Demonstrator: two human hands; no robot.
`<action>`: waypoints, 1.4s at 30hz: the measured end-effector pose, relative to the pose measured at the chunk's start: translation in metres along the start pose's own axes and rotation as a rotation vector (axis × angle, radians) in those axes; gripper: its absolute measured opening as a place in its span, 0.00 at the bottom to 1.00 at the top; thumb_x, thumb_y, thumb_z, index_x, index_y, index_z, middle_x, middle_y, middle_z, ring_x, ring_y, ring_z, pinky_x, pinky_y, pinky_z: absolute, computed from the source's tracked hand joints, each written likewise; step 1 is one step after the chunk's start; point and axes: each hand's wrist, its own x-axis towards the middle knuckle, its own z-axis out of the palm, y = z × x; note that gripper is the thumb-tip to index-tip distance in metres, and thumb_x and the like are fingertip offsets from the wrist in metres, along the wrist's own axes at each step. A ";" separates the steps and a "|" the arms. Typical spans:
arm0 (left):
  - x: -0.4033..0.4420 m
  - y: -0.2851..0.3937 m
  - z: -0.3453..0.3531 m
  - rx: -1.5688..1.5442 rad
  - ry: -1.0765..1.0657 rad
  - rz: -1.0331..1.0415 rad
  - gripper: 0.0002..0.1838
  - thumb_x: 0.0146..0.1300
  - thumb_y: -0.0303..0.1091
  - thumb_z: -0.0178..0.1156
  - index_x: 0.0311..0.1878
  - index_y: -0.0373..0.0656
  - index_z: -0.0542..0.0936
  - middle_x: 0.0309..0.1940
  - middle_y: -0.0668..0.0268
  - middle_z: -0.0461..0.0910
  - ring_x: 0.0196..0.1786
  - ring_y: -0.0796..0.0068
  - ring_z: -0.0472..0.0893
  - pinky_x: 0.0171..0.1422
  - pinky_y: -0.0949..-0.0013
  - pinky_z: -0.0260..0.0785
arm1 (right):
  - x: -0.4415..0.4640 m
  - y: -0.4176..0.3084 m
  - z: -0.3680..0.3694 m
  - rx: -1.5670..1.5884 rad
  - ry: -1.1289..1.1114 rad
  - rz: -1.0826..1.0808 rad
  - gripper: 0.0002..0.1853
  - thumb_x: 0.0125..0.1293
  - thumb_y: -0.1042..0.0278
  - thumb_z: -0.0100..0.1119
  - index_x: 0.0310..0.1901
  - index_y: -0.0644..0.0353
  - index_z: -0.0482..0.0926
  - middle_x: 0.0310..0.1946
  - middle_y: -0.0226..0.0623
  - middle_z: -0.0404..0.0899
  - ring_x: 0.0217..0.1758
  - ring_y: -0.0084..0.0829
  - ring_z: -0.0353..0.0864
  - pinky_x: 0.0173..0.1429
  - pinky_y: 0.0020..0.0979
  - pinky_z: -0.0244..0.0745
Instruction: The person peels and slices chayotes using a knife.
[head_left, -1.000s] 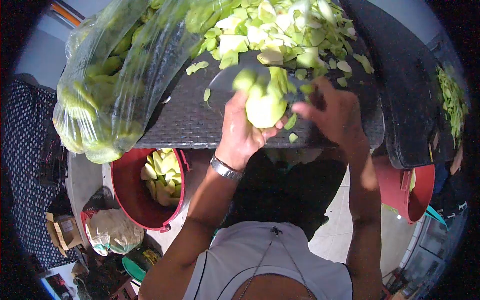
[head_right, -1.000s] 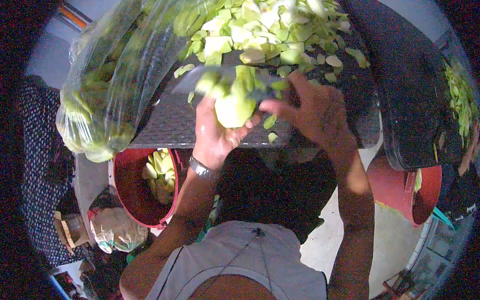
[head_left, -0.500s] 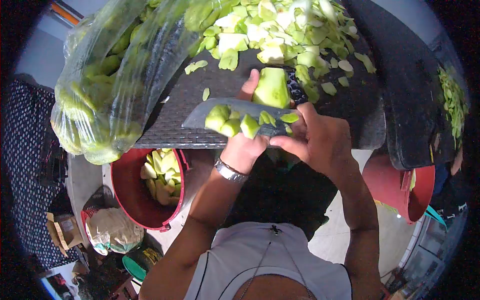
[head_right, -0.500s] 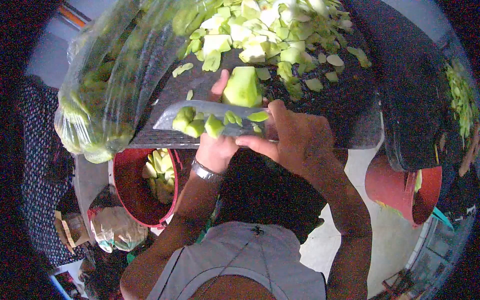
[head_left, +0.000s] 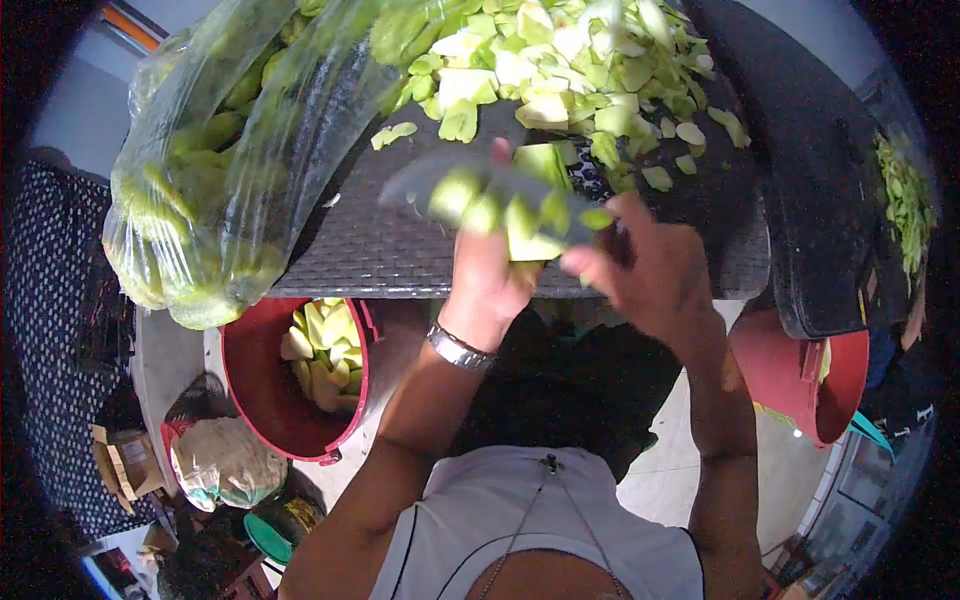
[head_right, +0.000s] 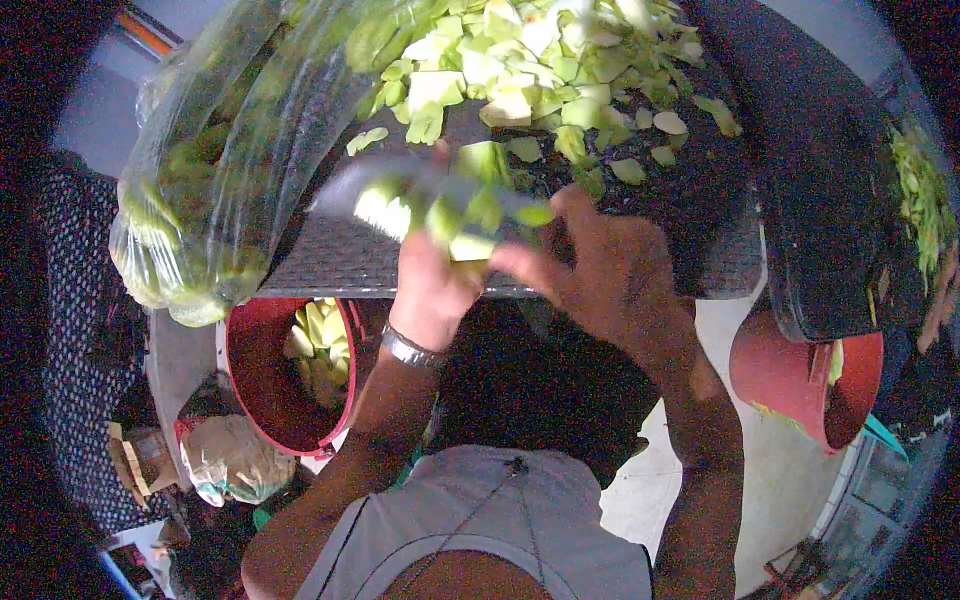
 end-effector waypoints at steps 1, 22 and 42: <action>0.000 0.001 0.002 -0.016 -0.051 -0.017 0.27 0.73 0.60 0.57 0.54 0.43 0.80 0.42 0.66 0.85 0.45 0.70 0.86 0.50 0.62 0.80 | -0.002 -0.003 0.002 0.013 0.010 -0.047 0.28 0.59 0.40 0.72 0.42 0.59 0.76 0.25 0.43 0.83 0.30 0.49 0.87 0.34 0.45 0.80; -0.008 -0.003 -0.010 -0.188 -0.162 -0.085 0.29 0.73 0.59 0.54 0.60 0.42 0.76 0.48 0.57 0.84 0.41 0.56 0.88 0.36 0.54 0.85 | 0.012 0.012 -0.011 -0.055 0.055 -0.105 0.27 0.64 0.40 0.69 0.43 0.60 0.76 0.22 0.43 0.82 0.27 0.51 0.86 0.30 0.47 0.78; -0.008 0.006 0.003 -0.053 -0.041 -0.107 0.27 0.74 0.57 0.55 0.59 0.42 0.76 0.44 0.58 0.84 0.38 0.56 0.87 0.30 0.57 0.84 | 0.026 0.030 -0.028 0.042 -0.065 0.265 0.30 0.65 0.36 0.65 0.44 0.62 0.80 0.27 0.50 0.84 0.33 0.57 0.86 0.38 0.49 0.79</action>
